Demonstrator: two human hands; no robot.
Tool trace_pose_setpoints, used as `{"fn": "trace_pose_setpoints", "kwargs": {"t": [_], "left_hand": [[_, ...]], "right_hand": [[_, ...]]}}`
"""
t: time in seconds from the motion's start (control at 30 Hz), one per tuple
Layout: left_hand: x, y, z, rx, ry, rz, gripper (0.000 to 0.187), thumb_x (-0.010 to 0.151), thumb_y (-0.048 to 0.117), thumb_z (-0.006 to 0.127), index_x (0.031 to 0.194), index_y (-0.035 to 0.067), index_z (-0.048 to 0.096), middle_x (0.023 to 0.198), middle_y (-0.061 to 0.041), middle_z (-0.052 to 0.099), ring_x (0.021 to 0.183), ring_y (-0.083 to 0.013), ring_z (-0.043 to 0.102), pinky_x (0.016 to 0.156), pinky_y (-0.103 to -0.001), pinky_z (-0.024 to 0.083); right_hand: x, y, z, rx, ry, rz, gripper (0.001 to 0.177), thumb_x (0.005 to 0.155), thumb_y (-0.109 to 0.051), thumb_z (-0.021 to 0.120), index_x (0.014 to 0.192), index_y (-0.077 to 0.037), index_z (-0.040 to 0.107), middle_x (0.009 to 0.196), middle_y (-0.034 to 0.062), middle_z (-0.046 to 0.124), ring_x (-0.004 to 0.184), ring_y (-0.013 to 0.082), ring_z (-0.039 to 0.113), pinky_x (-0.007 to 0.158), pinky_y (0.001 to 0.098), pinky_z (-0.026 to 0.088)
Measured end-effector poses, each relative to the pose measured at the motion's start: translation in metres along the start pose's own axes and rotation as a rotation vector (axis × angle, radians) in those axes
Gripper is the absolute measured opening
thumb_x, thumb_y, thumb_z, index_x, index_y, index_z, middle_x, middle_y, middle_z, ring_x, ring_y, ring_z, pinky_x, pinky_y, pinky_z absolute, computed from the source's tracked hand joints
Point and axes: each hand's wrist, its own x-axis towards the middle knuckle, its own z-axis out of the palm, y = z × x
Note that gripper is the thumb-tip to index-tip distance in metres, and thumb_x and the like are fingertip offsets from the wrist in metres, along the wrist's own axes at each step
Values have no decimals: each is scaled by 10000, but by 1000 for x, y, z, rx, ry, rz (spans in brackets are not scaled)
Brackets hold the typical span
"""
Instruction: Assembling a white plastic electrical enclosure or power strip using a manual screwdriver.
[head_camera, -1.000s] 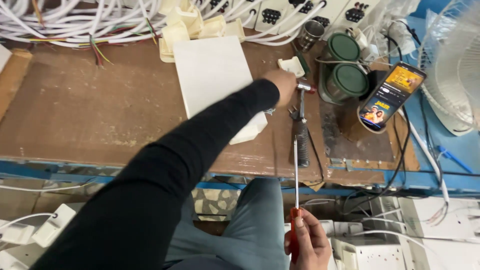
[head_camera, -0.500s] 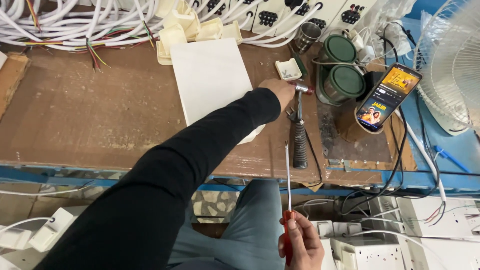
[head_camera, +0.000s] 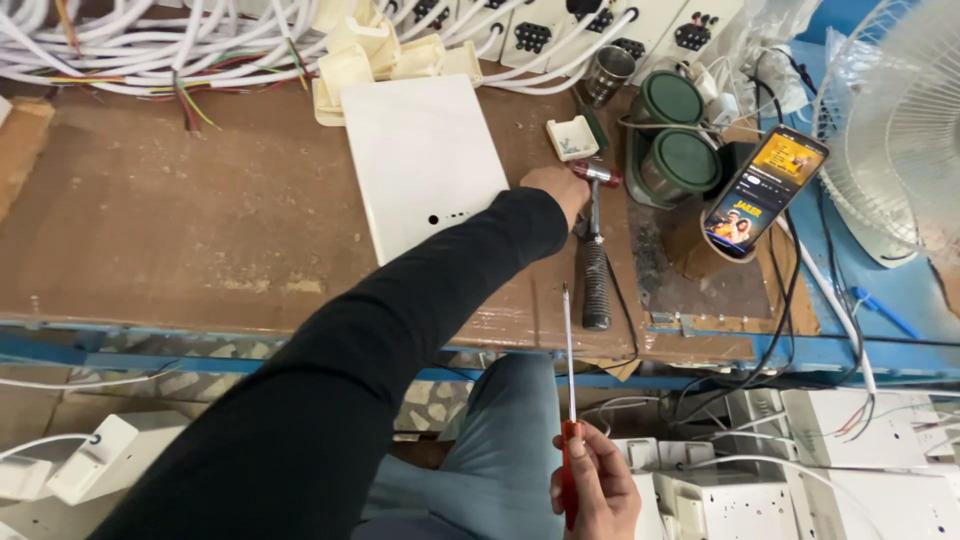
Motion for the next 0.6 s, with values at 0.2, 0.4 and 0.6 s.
{"fn": "trace_pose_setpoints", "kwargs": {"t": [0.2,0.4,0.6], "left_hand": [[-34,26,-57,-301,76,117,167,839,171,706,925,60,797,942,-158,768,887,-326,729,789,-432,583],[-200,13,-138,-1378,-160,-101,260,996,132,589,1181,15,729,964,-79,766,776,-115,721,688,-263,608],[-307,-24,-107,-1814,-137,-485,299,941,143,659,1191,-14,709,1004,-121,761,903,-176,746,765,-309,636]], "right_hand": [[-15,-13,2,17,32,-34,322,939,-137,679,1189,65,688,935,187,727,469,152,536,391,284,388],[-11,4,-5,-14,5,3,329,911,-155,678,1173,42,699,918,174,750,449,167,549,370,294,369],[-3,-3,16,-128,-139,80,327,913,-150,691,1182,35,714,915,145,746,478,152,552,387,291,383]]}}
